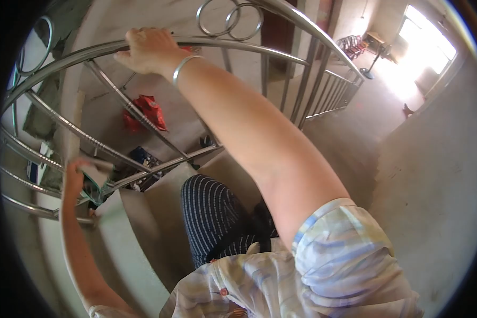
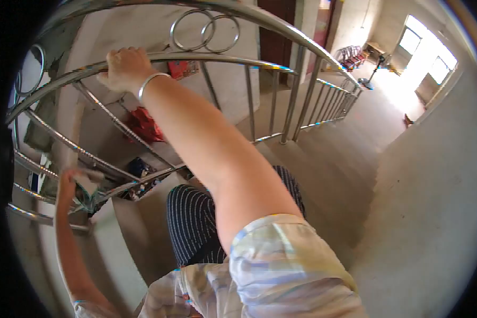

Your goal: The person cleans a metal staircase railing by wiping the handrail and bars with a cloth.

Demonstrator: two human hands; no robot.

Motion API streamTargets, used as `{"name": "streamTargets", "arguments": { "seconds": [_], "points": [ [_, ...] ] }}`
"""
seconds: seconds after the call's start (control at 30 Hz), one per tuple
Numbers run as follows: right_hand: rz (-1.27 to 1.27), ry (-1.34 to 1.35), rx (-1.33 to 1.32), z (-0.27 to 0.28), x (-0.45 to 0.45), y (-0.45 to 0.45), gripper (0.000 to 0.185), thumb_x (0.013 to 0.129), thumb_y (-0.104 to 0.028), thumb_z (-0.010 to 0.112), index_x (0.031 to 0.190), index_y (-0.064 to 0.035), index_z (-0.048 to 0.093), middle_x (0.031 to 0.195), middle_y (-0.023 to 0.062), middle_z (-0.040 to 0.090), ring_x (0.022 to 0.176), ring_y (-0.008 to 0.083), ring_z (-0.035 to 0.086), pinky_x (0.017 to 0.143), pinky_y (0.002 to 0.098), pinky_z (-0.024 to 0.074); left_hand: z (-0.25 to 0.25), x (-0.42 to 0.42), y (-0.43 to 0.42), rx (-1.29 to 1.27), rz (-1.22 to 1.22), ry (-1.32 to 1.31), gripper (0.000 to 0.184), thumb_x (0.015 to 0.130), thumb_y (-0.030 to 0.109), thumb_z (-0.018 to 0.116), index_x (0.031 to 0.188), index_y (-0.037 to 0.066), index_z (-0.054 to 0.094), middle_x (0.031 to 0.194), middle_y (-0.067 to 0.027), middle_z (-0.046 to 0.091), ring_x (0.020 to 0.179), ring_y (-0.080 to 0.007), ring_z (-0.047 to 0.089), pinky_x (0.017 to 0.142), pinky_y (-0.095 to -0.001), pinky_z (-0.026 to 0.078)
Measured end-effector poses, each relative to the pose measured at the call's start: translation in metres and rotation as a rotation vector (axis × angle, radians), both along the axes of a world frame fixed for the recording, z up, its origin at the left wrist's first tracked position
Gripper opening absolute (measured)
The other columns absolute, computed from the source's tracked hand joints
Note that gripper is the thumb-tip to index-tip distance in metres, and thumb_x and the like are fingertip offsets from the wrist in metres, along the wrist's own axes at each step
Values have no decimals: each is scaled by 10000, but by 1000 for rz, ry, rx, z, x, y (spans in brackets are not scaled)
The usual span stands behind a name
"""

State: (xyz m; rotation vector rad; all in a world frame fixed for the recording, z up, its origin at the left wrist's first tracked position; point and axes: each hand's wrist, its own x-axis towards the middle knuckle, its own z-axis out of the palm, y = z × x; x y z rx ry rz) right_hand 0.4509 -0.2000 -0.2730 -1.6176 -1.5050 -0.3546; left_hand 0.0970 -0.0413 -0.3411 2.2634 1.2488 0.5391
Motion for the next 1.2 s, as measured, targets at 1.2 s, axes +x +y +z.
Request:
{"name": "streamTargets", "arguments": {
  "seconds": [1.2],
  "points": [
    [-36, -111, 154, -11, 7, 6, 410, 785, -384, 483, 960, -14, 506, 898, 153, 587, 895, 307, 535, 801, 406, 379, -52, 186, -114, 396, -384, -333, 423, 788, 87, 514, 1195, 3, 432, 1075, -218, 516, 1019, -271, 501, 817, -322, 410]
  ]
}}
